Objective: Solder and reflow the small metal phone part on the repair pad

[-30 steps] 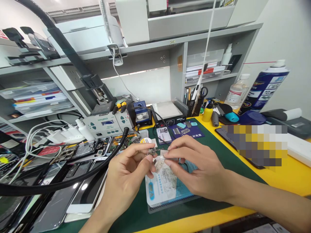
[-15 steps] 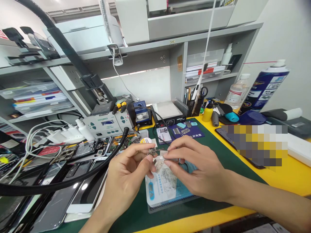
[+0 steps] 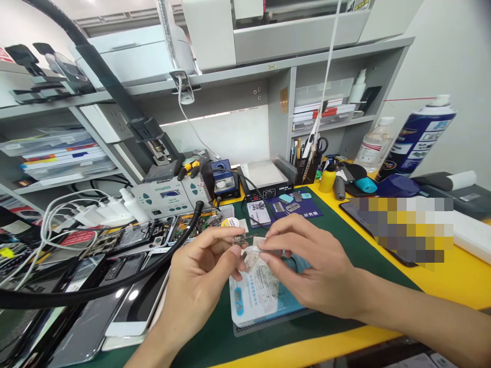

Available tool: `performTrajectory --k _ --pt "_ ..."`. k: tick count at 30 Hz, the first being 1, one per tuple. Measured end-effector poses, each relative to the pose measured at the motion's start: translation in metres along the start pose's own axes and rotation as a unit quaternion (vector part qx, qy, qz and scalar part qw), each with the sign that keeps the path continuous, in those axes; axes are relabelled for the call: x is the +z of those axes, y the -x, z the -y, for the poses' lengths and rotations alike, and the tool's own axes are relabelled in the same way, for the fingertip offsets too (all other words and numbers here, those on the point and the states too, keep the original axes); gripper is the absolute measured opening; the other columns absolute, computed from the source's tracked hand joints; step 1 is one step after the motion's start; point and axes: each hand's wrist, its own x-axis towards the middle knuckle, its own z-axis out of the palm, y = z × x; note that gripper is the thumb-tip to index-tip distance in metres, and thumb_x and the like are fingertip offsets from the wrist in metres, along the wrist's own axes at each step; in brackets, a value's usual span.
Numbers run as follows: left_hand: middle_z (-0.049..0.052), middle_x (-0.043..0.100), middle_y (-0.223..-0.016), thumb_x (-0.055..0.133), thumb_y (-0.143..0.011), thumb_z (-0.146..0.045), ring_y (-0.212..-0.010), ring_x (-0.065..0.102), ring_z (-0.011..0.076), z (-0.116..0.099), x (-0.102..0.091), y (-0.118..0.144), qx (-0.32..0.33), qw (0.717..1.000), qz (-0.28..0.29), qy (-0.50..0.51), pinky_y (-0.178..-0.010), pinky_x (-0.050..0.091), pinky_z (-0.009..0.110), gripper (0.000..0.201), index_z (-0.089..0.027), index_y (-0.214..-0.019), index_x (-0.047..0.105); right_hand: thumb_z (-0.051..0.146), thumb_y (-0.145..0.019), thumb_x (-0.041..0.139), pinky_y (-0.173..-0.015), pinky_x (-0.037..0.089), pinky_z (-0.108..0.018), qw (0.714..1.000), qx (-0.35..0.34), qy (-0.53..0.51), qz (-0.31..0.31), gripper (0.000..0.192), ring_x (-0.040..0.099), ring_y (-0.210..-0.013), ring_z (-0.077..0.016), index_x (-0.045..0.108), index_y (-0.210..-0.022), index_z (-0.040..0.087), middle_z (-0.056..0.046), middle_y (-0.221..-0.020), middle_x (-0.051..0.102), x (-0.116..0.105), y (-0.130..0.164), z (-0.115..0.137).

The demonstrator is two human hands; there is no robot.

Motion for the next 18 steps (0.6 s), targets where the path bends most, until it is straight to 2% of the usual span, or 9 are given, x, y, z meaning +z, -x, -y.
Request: performTrajectory --k 10,13,15,18 --pt "-0.002 0.07 -0.067 0.067 -0.092 -0.023 -0.059 0.065 0.0111 0.0009 0.001 0.0 0.005 1.0 -0.001 0.004 -0.058 0.056 0.02 0.015 -0.021 -0.107 0.071 0.005 -0.088 0.063 -0.067 0.057 -0.033 1.0 0.005 -0.008 -0.006 0.01 0.068 -0.079 -0.0204 0.07 -0.094 0.009 -0.014 -0.089 0.067 0.0007 0.0003 0.0005" --pt "-0.002 0.07 -0.066 0.067 -0.092 -0.024 -0.058 0.065 0.0112 0.001 0.0014 -0.0001 0.004 1.0 -0.001 0.004 -0.057 0.056 0.02 0.016 -0.021 -0.107 0.071 0.006 -0.088 0.064 -0.064 0.055 -0.03 0.999 0.023 -0.035 -0.007 0.011 0.066 -0.077 -0.0178 0.071 -0.095 0.01 -0.013 -0.089 0.067 0.0 -0.0002 0.0008" --pt "-0.002 0.07 -0.067 0.066 -0.093 -0.025 -0.059 0.064 0.0117 0.0014 0.0011 -0.0007 0.003 1.0 -0.001 0.003 -0.058 0.056 0.021 0.016 -0.02 -0.108 0.071 0.008 -0.089 0.065 -0.062 0.053 -0.027 0.995 0.065 -0.073 -0.009 0.01 0.064 -0.072 -0.0148 0.071 -0.095 0.012 -0.009 -0.087 0.069 -0.0014 -0.0013 0.0015" --pt "-0.001 0.07 -0.067 0.064 -0.093 -0.026 -0.06 0.064 0.0127 0.0022 -0.0005 -0.0014 -0.004 1.0 0.007 0.003 -0.059 0.056 0.023 0.018 -0.019 -0.109 0.071 0.015 -0.092 0.065 -0.057 0.05 -0.024 0.977 0.173 -0.124 -0.005 0.007 0.062 -0.064 -0.0117 0.072 -0.093 0.016 -0.003 -0.079 0.069 -0.0046 -0.0037 0.0031"
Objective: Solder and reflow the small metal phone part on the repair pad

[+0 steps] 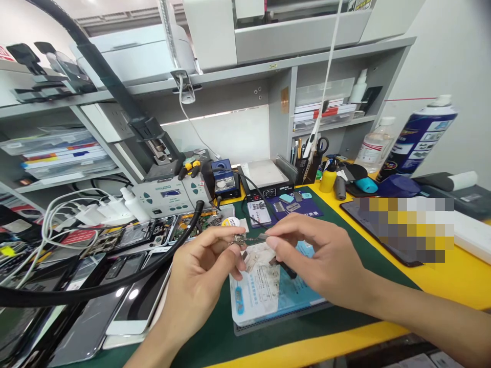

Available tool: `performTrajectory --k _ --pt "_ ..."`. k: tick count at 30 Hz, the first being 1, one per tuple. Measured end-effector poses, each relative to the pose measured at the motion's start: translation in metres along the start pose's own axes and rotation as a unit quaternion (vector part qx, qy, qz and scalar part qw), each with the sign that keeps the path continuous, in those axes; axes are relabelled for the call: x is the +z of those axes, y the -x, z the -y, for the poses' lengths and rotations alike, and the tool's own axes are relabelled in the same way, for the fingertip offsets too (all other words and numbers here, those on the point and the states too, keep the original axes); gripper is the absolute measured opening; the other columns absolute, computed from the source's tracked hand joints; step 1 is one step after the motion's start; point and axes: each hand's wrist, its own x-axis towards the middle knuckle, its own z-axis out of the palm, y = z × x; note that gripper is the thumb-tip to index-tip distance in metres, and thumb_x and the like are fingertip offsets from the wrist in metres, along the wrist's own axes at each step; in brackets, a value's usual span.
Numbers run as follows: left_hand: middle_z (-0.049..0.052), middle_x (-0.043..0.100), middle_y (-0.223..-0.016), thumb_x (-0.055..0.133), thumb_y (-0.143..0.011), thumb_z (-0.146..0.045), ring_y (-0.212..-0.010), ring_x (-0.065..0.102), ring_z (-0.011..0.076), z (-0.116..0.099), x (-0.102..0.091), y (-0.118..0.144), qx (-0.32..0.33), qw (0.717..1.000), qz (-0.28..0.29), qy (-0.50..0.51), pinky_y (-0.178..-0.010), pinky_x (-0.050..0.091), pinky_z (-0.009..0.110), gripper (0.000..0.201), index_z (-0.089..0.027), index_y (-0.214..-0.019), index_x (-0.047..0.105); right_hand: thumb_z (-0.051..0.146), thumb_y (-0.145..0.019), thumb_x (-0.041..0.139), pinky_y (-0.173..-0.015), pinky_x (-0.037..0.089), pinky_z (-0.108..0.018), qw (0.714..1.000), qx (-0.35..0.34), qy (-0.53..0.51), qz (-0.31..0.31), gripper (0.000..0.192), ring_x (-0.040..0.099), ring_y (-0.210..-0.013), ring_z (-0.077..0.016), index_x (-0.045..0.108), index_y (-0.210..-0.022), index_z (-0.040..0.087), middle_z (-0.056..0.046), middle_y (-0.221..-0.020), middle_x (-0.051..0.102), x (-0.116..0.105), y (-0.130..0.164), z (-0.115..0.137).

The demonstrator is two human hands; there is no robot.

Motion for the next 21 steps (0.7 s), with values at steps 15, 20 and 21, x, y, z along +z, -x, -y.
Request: performTrajectory --k 15,20,21 --pt "-0.001 0.067 -0.064 0.061 -0.094 -0.026 -0.061 0.062 0.013 0.0017 -0.0006 0.002 -0.006 1.0 0.008 -0.027 -0.06 0.056 0.023 0.021 -0.018 -0.111 0.071 0.021 -0.095 0.066 -0.055 0.048 -0.024 0.997 0.053 -0.03 0.037 0.009 0.062 -0.063 -0.0107 0.075 -0.097 0.021 0.001 -0.076 0.067 -0.0006 0.0004 0.0007" --pt "-0.001 0.067 -0.065 0.061 -0.094 -0.027 -0.062 0.063 0.0134 0.0023 -0.0003 0.0027 -0.002 0.999 0.011 -0.034 -0.06 0.056 0.024 0.021 -0.019 -0.111 0.071 0.017 -0.094 0.066 -0.06 0.048 -0.025 0.999 0.022 -0.009 0.036 0.011 0.061 -0.065 -0.0104 0.075 -0.1 0.021 0.001 -0.077 0.067 0.0008 0.002 -0.0028" --pt "-0.001 0.067 -0.065 0.061 -0.094 -0.026 -0.062 0.063 0.0135 0.0023 -0.0001 0.0025 -0.002 0.999 0.011 -0.034 -0.06 0.056 0.024 0.021 -0.019 -0.111 0.071 0.017 -0.094 0.066 -0.06 0.048 -0.024 0.999 0.019 -0.008 0.035 0.011 0.061 -0.066 -0.0103 0.075 -0.1 0.021 0.001 -0.077 0.068 0.001 0.0024 -0.0031"
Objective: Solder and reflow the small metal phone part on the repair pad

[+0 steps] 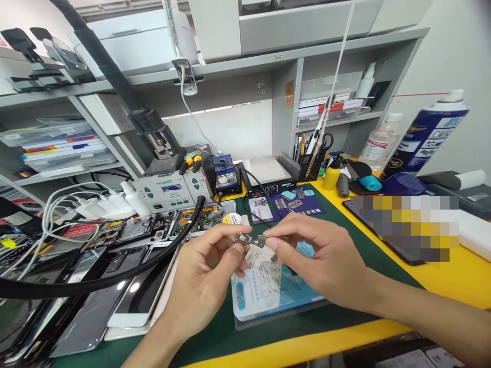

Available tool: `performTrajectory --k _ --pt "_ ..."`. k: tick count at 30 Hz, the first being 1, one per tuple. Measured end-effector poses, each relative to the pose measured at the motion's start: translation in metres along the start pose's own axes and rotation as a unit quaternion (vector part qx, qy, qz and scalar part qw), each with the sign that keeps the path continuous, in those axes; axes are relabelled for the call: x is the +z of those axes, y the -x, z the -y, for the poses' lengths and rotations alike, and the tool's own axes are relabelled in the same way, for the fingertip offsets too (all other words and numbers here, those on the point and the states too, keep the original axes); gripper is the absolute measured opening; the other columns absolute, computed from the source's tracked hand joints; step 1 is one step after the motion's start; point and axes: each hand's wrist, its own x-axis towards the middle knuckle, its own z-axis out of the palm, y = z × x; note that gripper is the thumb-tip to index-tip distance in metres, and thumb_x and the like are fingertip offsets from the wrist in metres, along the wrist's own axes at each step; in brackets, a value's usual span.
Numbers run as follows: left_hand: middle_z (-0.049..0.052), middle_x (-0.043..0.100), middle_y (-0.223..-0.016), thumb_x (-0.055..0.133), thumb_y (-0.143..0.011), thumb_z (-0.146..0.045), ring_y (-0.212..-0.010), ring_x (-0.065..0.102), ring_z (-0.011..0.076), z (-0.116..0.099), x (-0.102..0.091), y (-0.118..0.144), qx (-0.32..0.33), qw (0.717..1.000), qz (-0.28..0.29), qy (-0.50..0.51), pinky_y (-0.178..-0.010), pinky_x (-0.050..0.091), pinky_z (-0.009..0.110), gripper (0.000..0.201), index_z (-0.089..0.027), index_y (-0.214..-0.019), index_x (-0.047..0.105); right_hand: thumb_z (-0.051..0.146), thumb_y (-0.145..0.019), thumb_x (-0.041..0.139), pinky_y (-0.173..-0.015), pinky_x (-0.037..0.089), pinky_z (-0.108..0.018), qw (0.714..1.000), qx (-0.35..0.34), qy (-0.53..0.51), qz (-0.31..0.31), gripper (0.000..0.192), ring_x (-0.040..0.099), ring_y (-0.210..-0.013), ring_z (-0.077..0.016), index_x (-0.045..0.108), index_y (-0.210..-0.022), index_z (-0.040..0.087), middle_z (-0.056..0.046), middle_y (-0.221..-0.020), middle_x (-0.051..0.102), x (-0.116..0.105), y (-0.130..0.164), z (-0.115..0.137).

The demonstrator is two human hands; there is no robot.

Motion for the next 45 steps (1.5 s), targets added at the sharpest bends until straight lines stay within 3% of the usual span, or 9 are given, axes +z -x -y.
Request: performTrajectory --k 45 --pt "-0.002 0.065 -0.063 0.061 -0.094 -0.023 -0.061 0.062 0.0124 -0.0013 0.0004 0.0012 -0.009 1.0 0.004 -0.001 -0.061 0.053 0.023 0.024 -0.018 -0.115 0.071 0.011 -0.092 0.064 -0.059 0.045 -0.027 0.998 -0.057 0.01 0.001 0.012 0.058 -0.067 -0.0126 0.071 -0.097 0.019 -0.001 -0.078 0.066 -0.0001 -0.0004 0.0016"
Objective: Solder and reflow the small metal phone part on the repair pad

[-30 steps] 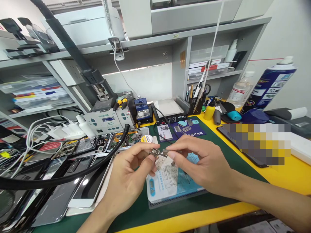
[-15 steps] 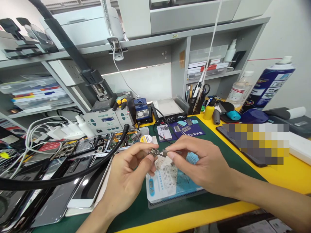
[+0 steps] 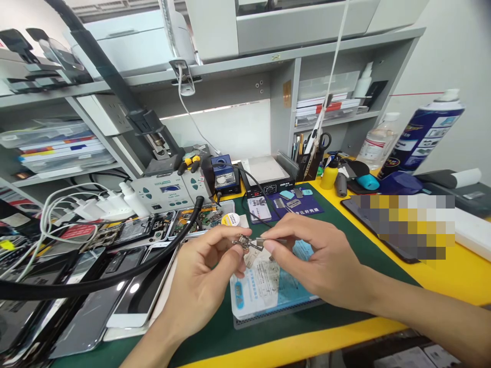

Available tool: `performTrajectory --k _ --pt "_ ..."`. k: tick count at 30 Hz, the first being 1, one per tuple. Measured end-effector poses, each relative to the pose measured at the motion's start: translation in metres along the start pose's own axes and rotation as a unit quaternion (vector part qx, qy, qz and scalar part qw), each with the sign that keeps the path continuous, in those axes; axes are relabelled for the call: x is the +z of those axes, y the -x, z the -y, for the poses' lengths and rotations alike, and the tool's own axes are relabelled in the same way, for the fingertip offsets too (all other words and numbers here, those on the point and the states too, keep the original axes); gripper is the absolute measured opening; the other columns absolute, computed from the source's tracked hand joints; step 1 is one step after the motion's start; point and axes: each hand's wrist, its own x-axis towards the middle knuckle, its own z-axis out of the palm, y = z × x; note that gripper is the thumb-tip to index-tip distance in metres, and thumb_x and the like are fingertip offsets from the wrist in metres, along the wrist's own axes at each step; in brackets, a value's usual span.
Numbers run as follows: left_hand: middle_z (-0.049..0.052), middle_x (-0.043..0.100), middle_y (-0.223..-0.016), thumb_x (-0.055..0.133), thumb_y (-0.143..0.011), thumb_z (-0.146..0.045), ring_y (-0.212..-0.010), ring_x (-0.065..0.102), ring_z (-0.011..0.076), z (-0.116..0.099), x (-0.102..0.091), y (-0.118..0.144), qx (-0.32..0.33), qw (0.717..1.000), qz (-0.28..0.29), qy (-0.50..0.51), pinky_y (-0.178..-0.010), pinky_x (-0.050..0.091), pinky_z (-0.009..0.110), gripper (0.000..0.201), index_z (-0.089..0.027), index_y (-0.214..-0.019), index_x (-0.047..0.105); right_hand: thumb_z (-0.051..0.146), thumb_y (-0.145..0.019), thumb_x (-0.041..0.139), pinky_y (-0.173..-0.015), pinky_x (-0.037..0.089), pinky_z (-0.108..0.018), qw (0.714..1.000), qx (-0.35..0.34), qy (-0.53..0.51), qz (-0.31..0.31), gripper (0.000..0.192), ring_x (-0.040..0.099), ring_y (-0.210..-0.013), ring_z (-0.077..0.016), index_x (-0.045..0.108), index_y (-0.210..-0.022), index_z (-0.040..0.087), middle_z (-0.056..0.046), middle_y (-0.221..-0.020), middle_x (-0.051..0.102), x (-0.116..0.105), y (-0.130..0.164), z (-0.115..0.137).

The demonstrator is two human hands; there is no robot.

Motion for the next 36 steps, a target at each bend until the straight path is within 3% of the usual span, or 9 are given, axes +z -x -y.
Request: performTrajectory --k 36 --pt "-0.001 0.066 -0.064 0.061 -0.094 -0.024 -0.06 0.063 0.0133 0.0001 -0.0011 0.0011 -0.006 1.0 0.0 0.016 -0.061 0.054 0.024 0.024 -0.018 -0.114 0.072 0.011 -0.091 0.064 -0.057 0.046 -0.024 1.0 0.014 0.002 0.009 0.011 0.057 -0.063 -0.0107 0.072 -0.094 0.018 0.0 -0.075 0.065 -0.0002 -0.0029 0.0012"
